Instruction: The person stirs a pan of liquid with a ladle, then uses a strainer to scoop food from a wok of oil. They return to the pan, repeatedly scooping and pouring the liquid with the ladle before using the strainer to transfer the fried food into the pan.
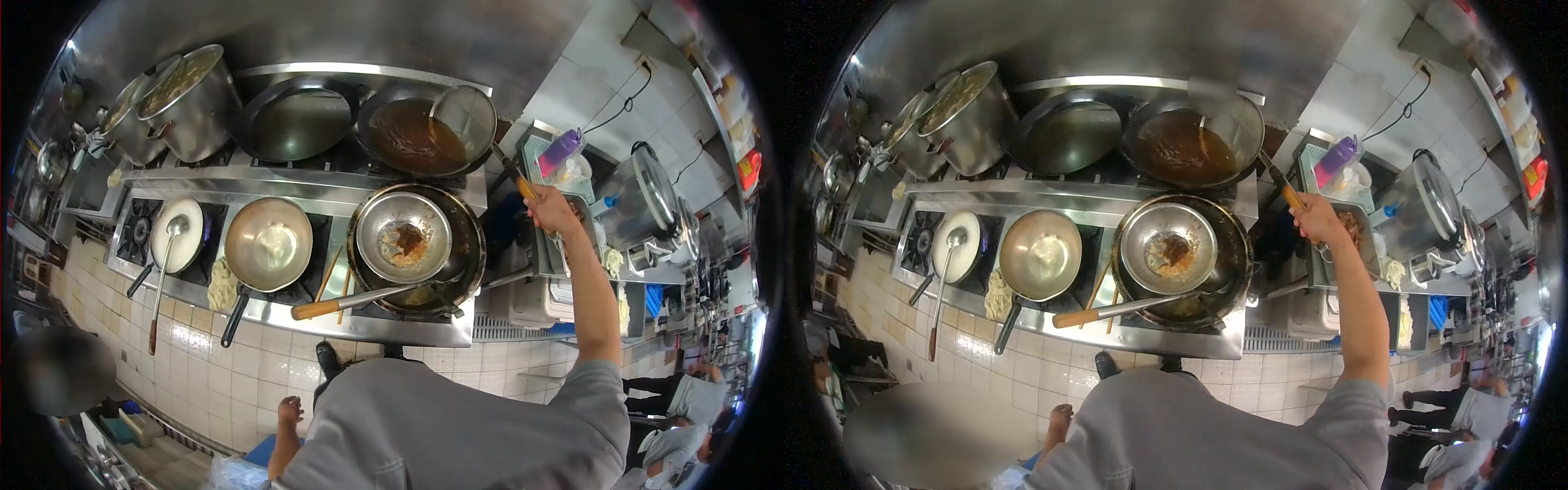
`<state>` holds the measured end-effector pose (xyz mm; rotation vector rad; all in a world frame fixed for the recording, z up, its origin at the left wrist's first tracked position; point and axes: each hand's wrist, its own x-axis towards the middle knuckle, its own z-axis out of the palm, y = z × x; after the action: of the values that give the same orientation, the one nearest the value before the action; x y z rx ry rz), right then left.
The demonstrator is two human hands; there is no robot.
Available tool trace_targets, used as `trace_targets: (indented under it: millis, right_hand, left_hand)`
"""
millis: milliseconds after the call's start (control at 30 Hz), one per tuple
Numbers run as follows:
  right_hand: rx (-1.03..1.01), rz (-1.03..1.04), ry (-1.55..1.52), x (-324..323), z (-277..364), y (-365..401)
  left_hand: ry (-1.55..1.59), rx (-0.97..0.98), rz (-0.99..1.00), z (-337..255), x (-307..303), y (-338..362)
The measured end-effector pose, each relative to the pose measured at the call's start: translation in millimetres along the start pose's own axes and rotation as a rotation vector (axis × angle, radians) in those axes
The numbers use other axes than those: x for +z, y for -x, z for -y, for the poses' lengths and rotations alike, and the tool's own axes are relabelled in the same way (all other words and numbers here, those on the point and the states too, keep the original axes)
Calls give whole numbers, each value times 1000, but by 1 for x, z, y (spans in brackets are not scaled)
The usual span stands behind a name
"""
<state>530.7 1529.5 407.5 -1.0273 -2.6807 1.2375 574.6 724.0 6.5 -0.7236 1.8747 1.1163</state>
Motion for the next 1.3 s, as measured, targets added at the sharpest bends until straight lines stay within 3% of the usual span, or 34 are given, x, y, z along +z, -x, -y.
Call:
trace_targets:
  millis: [267,800,967,1300]
  right_hand:
    - [73,6,-74,40,21,30]
    - [115,-171,-253,178,100,58]
    - [91,-256,-182,225,124,48]
    - [176,-341,-609,300,192,18]
  left_hand:
    - [127,61,28,-40,-1,-28]
    - [16,-79,59,17,-95,-63]
    - [100,-94,33,15,-125,-70]
    - [133,-54,10,8,-167,-87]
